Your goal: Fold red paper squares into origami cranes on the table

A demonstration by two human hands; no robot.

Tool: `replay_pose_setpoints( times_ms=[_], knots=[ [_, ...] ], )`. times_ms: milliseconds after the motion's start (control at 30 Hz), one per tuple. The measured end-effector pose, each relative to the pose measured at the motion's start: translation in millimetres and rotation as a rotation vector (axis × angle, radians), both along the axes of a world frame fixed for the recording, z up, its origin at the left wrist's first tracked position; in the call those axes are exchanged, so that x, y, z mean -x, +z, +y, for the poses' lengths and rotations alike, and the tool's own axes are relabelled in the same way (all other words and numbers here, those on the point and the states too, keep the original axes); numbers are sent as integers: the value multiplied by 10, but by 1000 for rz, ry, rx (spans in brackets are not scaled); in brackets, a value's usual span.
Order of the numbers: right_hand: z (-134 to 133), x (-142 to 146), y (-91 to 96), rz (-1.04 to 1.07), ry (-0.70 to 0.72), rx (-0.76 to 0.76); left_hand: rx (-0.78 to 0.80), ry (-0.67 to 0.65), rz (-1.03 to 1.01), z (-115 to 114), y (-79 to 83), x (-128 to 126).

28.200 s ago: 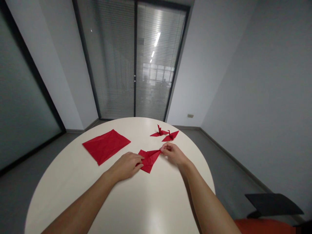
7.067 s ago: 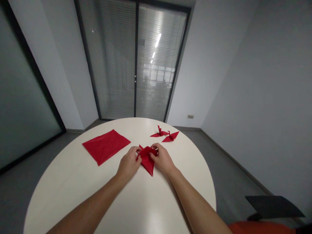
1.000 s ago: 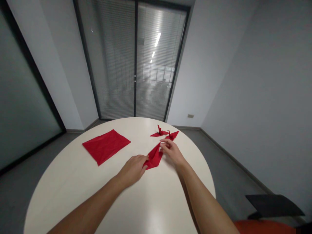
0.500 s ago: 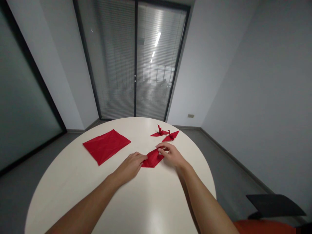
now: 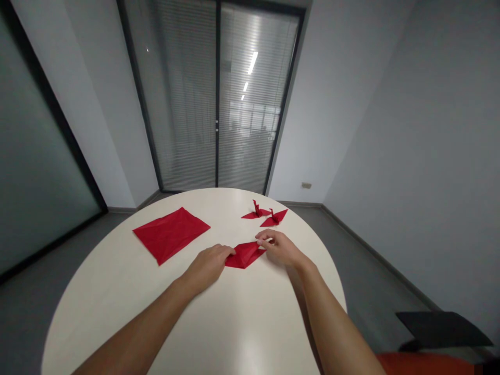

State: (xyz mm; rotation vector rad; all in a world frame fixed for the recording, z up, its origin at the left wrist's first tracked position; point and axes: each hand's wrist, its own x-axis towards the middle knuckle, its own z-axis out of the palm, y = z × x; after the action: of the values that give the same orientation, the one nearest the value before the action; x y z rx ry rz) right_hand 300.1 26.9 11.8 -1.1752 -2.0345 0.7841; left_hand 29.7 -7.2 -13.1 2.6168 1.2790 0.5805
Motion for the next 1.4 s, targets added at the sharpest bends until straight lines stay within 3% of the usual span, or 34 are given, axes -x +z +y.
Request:
replay_pose_setpoints(
  times_ms=[233,667,900,1167,1300,1400],
  knots=[
    [22,-46,-59,6,46,137,12,-2,28,-17,32,-8],
    [36,-44,-100,-57,-21,48,-11,-39,53,-17,4,-10],
    [32,78,-221,59,-69,83,-89,-56,102,-51,19,-52],
    [52,230,-306,-116,-226,-20,-133,-118,56,-84,-2,-81],
    [-18,329,-194,-269,-318,-235,-86,-146,64,-80,-40,-72],
    [-89,409,-142,-293,-144,-317,-67,-151,52,-82,-39,-76]
  ],
)
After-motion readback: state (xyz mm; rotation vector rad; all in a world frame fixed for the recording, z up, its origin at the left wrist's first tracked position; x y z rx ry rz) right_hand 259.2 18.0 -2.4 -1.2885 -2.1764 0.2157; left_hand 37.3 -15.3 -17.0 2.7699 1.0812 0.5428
